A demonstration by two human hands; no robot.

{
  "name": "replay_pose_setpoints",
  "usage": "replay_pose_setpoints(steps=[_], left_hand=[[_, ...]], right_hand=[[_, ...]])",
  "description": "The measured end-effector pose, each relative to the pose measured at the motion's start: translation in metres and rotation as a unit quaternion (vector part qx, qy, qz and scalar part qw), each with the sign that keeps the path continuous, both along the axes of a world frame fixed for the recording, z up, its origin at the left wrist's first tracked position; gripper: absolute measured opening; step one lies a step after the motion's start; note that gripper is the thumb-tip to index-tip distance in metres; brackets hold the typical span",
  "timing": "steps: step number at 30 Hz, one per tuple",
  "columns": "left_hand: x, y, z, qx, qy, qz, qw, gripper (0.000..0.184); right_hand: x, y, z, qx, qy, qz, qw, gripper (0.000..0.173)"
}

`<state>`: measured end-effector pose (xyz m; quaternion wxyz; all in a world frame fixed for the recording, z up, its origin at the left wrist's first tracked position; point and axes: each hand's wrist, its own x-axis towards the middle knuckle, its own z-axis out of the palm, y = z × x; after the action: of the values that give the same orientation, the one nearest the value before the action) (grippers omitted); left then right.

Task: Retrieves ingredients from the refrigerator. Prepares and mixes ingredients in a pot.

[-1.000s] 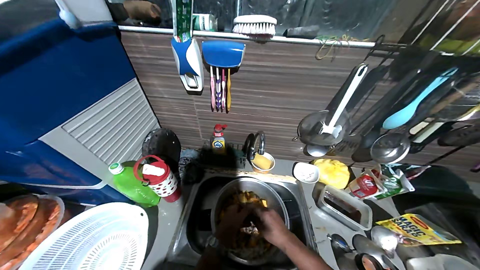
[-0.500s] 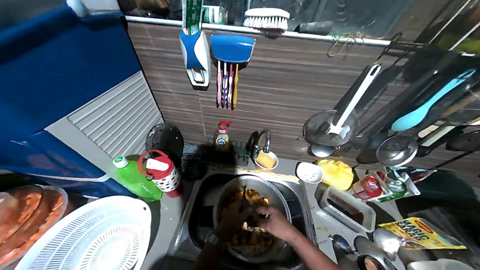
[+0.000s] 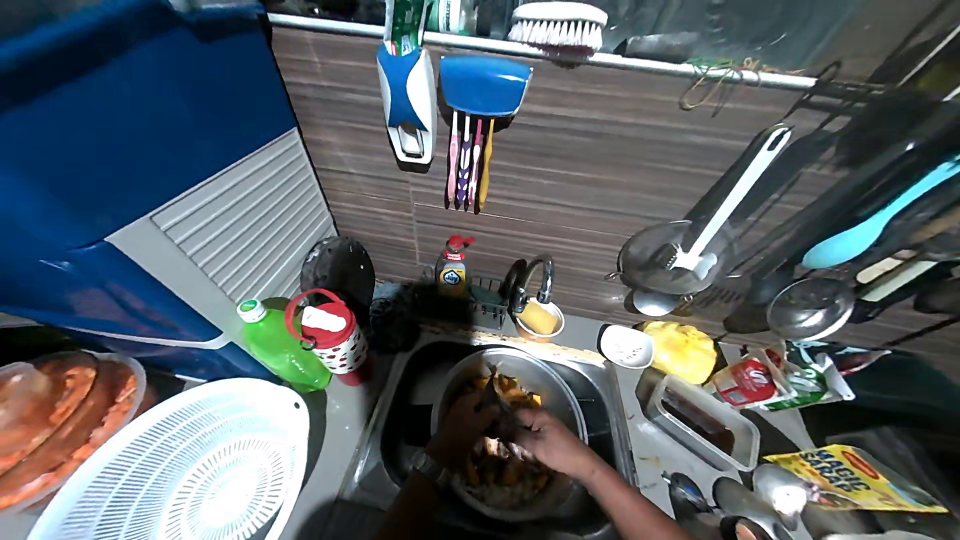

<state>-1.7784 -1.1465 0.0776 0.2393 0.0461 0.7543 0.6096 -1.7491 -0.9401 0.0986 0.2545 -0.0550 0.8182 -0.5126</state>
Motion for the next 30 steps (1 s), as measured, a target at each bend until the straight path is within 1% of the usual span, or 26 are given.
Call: replay_pose_setpoints(steps=[2, 3, 7, 9, 11, 14, 17, 20, 23, 25, 26, 28, 30], left_hand=[[-0.001, -0.003, 0.002, -0.044, 0.024, -0.012, 0.999, 0.037], [-0.001, -0.003, 0.003, -0.067, 0.038, -0.019, 0.997, 0.038], [0.003, 0.002, 0.012, -0.162, 0.089, -0.057, 0.981, 0.046], [0.010, 0.008, 0.019, -0.186, 0.136, -0.068, 0.971, 0.049], [0.017, 0.010, 0.022, -0.169, 0.193, -0.057, 0.965, 0.044], [0.015, 0.008, 0.022, -0.123, 0.217, -0.036, 0.968, 0.041], [0.010, 0.002, 0.022, -0.110, 0.211, -0.001, 0.971, 0.036], [0.011, -0.002, 0.025, -0.122, 0.236, 0.016, 0.964, 0.034], [0.014, -0.004, 0.020, -0.125, 0.260, 0.041, 0.957, 0.033], [0.018, -0.005, 0.025, -0.106, 0.248, 0.064, 0.961, 0.034], [0.020, -0.008, 0.030, -0.093, 0.232, 0.078, 0.965, 0.034], [0.019, -0.014, 0.041, -0.073, 0.189, 0.092, 0.975, 0.036], [0.014, -0.019, 0.043, -0.070, 0.157, 0.072, 0.983, 0.042]], right_hand=[[-0.002, 0.002, 0.001, -0.007, -0.069, 0.010, 0.998, 0.034], [-0.002, 0.002, 0.003, -0.002, -0.075, 0.016, 0.997, 0.032], [-0.003, -0.003, 0.007, 0.093, -0.013, 0.023, 0.995, 0.029], [-0.006, -0.006, 0.004, 0.125, 0.038, 0.031, 0.991, 0.033], [-0.011, -0.008, 0.000, 0.156, 0.087, 0.041, 0.983, 0.037], [-0.023, -0.011, -0.002, 0.169, 0.139, 0.038, 0.975, 0.031], [-0.035, -0.014, 0.009, 0.161, 0.143, 0.016, 0.976, 0.031], [-0.045, -0.017, 0.016, 0.175, 0.156, -0.008, 0.972, 0.033], [-0.056, -0.017, 0.019, 0.240, 0.128, 0.030, 0.962, 0.032], [-0.060, -0.013, 0.016, 0.286, 0.090, 0.052, 0.953, 0.032], [-0.061, -0.009, 0.010, 0.287, 0.077, 0.045, 0.954, 0.030], [-0.057, 0.002, -0.001, 0.273, 0.060, 0.025, 0.960, 0.026], [-0.050, 0.007, -0.005, 0.242, 0.062, 0.033, 0.968, 0.028]])
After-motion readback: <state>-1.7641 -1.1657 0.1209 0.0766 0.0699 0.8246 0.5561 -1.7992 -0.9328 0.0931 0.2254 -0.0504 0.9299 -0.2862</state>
